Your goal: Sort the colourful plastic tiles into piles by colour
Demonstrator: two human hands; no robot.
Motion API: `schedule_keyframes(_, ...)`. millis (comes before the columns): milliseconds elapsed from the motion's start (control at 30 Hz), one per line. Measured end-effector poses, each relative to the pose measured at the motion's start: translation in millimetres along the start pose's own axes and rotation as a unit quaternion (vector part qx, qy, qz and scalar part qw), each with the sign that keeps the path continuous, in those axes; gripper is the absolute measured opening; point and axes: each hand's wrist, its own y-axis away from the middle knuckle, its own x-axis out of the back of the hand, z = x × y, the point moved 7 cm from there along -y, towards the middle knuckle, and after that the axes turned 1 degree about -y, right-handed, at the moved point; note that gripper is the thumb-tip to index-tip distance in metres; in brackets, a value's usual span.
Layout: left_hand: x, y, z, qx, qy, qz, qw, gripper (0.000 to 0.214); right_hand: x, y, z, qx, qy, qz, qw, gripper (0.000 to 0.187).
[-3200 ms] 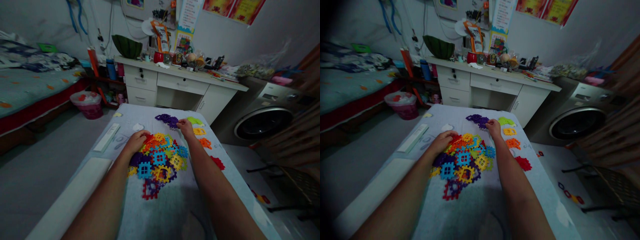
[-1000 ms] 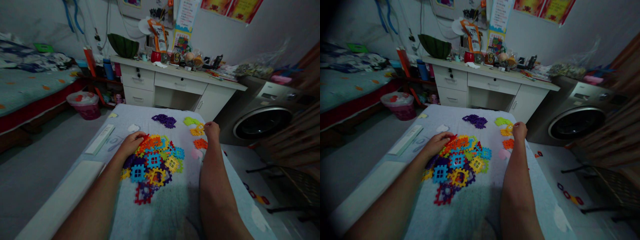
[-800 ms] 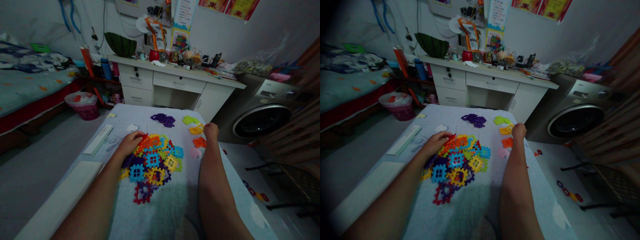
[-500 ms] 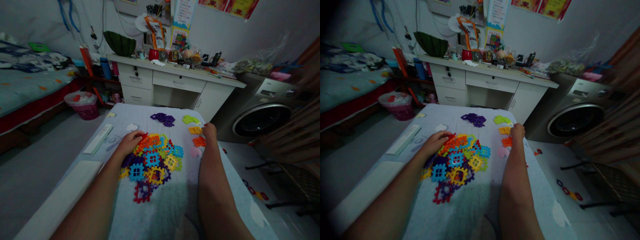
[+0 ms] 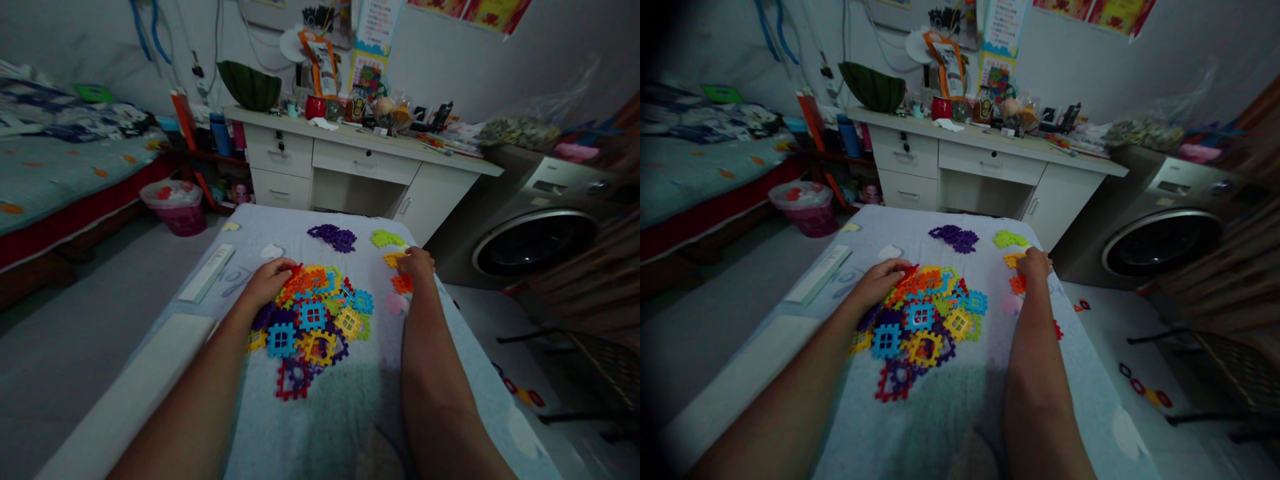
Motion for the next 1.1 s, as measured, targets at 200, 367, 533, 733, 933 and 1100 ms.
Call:
schedule_keyframes(200, -1.6, 0.8, 1.3, -0.003, 0.003, -0.011, 1.0, 0.029, 9.7, 26.6, -94.5, 0.203, -0.107, -0.129, 0.965, 0.029)
schedule_keyframes(367, -1.1, 1.4, 4.0, -0.001, 0.01, -0.006, 1.0, 0.029, -16.6, 112.4, -186.4, 0.413, -0.121, -0.342, 0.836, 0.024)
schedule_keyframes(533, 1.4, -1.2, 2.9, -0.007, -0.001, 0.009, 1.0, 0.03, -41.3, 158.5, -216.0, 0.489, 0.013, -0.352, 0.798, 0.031)
schedule_keyframes(733, 0.5, -4.4, -2.8, -0.014, -0.01, 0.005, 1.0, 0.033, -39.4, 158.0, -215.9, 0.493, 0.046, -0.349, 0.796, 0.024)
schedule_keyframes(933, 0.7, -1.7, 0.3, -0.008, -0.007, 0.006, 1.0, 0.032, -25.8, 144.2, -212.7, 0.475, -0.034, -0.347, 0.808, 0.015)
schedule_keyframes(1100, 1.1, -0.5, 2.5, 0.002, -0.004, 0.004, 1.0, 0.033, -0.6, 124.2, -201.9, 0.466, -0.124, -0.318, 0.816, 0.015)
